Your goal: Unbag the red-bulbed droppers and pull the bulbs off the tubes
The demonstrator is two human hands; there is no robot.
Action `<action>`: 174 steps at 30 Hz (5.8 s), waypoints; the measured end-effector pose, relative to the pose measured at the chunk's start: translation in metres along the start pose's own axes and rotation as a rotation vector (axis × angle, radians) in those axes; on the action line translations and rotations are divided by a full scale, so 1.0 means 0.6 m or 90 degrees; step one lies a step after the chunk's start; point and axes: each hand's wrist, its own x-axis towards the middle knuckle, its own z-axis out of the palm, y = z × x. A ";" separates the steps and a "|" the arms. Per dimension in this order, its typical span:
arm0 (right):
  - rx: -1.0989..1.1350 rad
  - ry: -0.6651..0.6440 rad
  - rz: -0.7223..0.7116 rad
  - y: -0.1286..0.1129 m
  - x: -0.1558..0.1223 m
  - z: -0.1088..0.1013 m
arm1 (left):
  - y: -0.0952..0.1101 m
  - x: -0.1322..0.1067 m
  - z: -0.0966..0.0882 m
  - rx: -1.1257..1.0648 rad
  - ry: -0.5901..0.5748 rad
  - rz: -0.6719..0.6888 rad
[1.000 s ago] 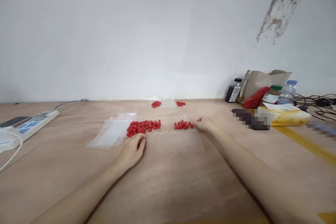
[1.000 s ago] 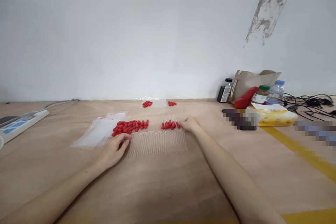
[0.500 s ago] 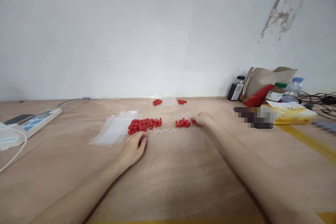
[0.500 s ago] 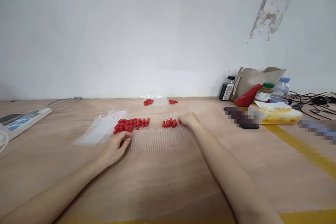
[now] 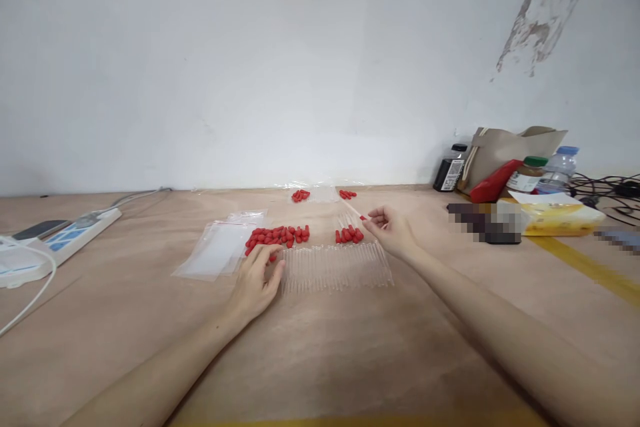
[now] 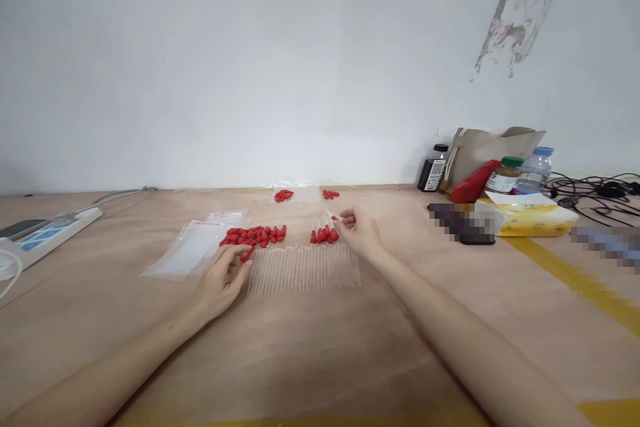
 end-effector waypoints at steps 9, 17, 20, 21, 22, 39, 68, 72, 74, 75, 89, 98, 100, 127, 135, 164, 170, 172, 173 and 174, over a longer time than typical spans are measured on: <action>-0.123 0.065 -0.441 -0.047 -0.147 0.007 | 0.049 -0.005 -0.001 0.141 0.047 0.296; -0.131 0.020 -0.507 -0.058 -0.166 0.026 | 0.079 -0.018 0.030 0.140 0.071 0.361; -0.165 0.029 -0.505 -0.061 -0.166 0.028 | 0.079 -0.021 0.032 0.132 0.054 0.350; -0.174 0.035 -0.505 -0.062 -0.166 0.028 | 0.079 -0.022 0.031 0.130 0.053 0.350; -0.181 0.042 -0.507 -0.063 -0.166 0.029 | 0.079 -0.022 0.030 0.129 0.052 0.352; -0.182 0.007 -0.611 -0.059 -0.174 0.021 | 0.077 -0.030 0.013 0.091 0.014 0.381; 0.047 0.031 -0.285 -0.023 -0.141 -0.005 | -0.035 -0.014 0.004 0.149 -0.088 0.101; 0.074 -0.016 -0.291 -0.042 -0.126 0.007 | -0.025 -0.011 0.003 0.115 -0.087 0.091; 0.088 -0.049 -0.281 -0.053 -0.109 0.018 | -0.018 -0.009 0.002 0.092 -0.088 0.078; 0.096 -0.065 -0.272 -0.059 -0.097 0.026 | -0.016 -0.008 0.001 0.080 -0.090 0.070; 0.080 -0.080 -0.075 -0.149 0.045 0.217 | -0.003 -0.005 -0.008 -0.014 -0.100 -0.020; 0.088 -0.093 -0.081 -0.139 0.044 0.205 | -0.012 -0.004 -0.012 -0.012 -0.107 -0.030; 0.091 -0.045 -0.073 -0.110 0.051 0.156 | -0.015 -0.005 -0.009 -0.009 -0.103 -0.031; 0.009 -0.214 0.259 0.037 0.037 0.038 | -0.015 -0.001 -0.002 -0.067 0.059 -0.083; 0.034 -0.132 0.260 0.005 0.039 0.012 | -0.021 -0.002 0.000 -0.073 0.065 -0.059; -0.185 0.042 -0.496 -0.071 -0.163 0.029 | 0.083 -0.018 0.027 0.188 0.102 0.405; -0.212 0.031 -0.552 -0.068 -0.168 0.033 | 0.074 -0.024 0.032 0.173 0.079 0.417; -0.227 0.017 -0.569 -0.069 -0.170 0.030 | 0.073 -0.026 0.029 0.174 0.068 0.418; -0.234 0.009 -0.576 -0.070 -0.172 0.028 | 0.074 -0.027 0.027 0.175 0.066 0.418; -0.240 0.002 -0.578 -0.071 -0.173 0.025 | 0.076 -0.027 0.025 0.177 0.063 0.418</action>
